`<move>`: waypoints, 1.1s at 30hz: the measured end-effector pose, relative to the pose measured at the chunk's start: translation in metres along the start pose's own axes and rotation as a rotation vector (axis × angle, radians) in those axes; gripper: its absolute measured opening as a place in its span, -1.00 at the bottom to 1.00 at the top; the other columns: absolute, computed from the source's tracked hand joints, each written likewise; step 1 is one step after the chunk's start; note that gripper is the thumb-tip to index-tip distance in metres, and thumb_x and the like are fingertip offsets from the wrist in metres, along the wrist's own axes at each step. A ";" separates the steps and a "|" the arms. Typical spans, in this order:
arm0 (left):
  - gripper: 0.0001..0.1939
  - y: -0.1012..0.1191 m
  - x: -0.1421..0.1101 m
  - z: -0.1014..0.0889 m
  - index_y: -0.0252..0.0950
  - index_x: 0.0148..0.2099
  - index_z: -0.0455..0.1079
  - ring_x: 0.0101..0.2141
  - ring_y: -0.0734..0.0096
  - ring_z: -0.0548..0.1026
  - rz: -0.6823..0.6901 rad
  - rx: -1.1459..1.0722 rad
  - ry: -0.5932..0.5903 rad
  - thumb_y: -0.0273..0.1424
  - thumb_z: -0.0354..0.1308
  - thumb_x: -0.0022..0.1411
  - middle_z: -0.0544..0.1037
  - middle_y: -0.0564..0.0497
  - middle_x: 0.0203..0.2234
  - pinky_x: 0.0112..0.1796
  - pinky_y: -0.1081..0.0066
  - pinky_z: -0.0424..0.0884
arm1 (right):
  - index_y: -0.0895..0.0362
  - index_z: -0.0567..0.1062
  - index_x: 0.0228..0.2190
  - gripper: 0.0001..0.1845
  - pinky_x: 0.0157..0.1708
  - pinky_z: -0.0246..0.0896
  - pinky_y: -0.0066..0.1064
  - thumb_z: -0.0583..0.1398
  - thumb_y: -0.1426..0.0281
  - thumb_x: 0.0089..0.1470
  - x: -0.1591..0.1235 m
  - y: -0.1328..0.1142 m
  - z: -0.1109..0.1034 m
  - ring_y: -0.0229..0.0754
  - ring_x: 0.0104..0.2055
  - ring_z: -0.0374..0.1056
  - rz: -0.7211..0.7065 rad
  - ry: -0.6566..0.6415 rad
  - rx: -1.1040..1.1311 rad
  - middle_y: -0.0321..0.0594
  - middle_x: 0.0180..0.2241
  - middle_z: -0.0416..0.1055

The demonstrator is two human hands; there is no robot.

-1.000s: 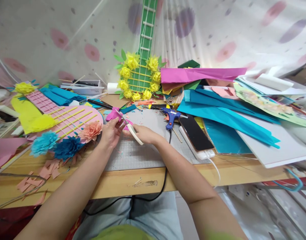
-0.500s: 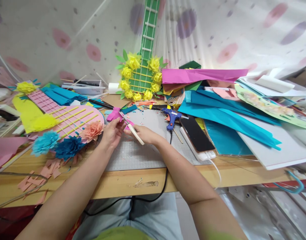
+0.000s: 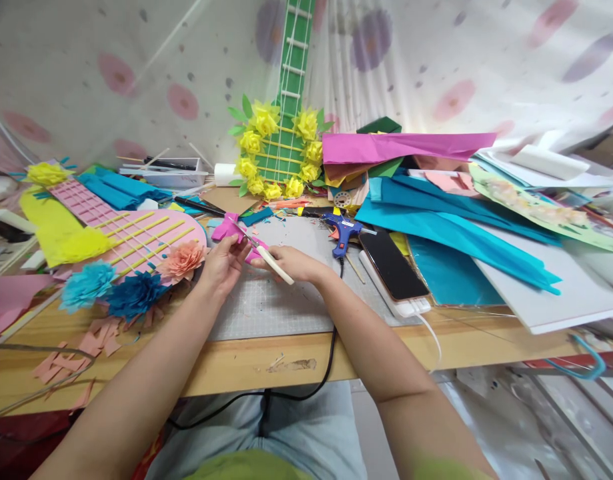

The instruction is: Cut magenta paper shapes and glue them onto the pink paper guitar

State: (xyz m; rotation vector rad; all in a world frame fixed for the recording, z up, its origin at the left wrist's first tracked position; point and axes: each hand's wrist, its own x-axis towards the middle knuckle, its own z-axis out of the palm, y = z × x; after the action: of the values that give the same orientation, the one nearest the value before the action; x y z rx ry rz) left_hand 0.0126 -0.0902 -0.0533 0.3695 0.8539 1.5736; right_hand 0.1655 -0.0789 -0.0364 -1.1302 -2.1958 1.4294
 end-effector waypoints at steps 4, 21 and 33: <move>-0.91 0.001 0.000 0.000 -0.36 -0.57 0.29 -0.50 0.62 0.43 -0.006 0.032 -0.004 -0.56 0.15 -0.12 0.41 0.11 -0.63 -0.33 0.56 0.43 | 0.14 0.27 -0.51 -0.62 -0.60 0.10 -0.49 0.14 0.06 -0.11 -0.002 0.000 -0.005 -0.35 -0.62 0.19 0.016 -0.035 0.063 -0.40 -0.66 0.20; -0.91 0.000 0.000 -0.002 -0.38 -0.53 0.30 -0.50 0.58 0.45 -0.001 0.038 -0.062 -0.53 0.18 -0.14 0.41 0.11 -0.60 -0.28 0.45 0.45 | 0.15 0.18 -0.57 -0.54 -0.63 0.03 -0.52 0.09 -0.01 -0.10 -0.006 0.000 -0.015 -0.41 -0.65 0.09 0.034 -0.117 0.030 -0.40 -0.67 0.15; -0.82 0.001 0.004 -0.005 -0.36 -0.46 0.31 -0.55 0.60 0.42 0.039 0.128 0.057 -0.47 0.25 -0.17 0.40 0.12 -0.61 -0.40 0.47 0.44 | 0.16 0.19 -0.54 -0.51 -0.61 0.07 -0.52 0.05 -0.04 -0.07 -0.007 -0.002 -0.014 -0.39 -0.61 0.14 0.007 -0.176 -0.016 -0.36 -0.62 0.20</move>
State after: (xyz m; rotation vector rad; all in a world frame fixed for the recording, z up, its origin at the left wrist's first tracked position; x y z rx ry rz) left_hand 0.0085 -0.0881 -0.0569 0.4367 0.9995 1.5762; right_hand 0.1774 -0.0759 -0.0267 -1.0538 -2.3273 1.5712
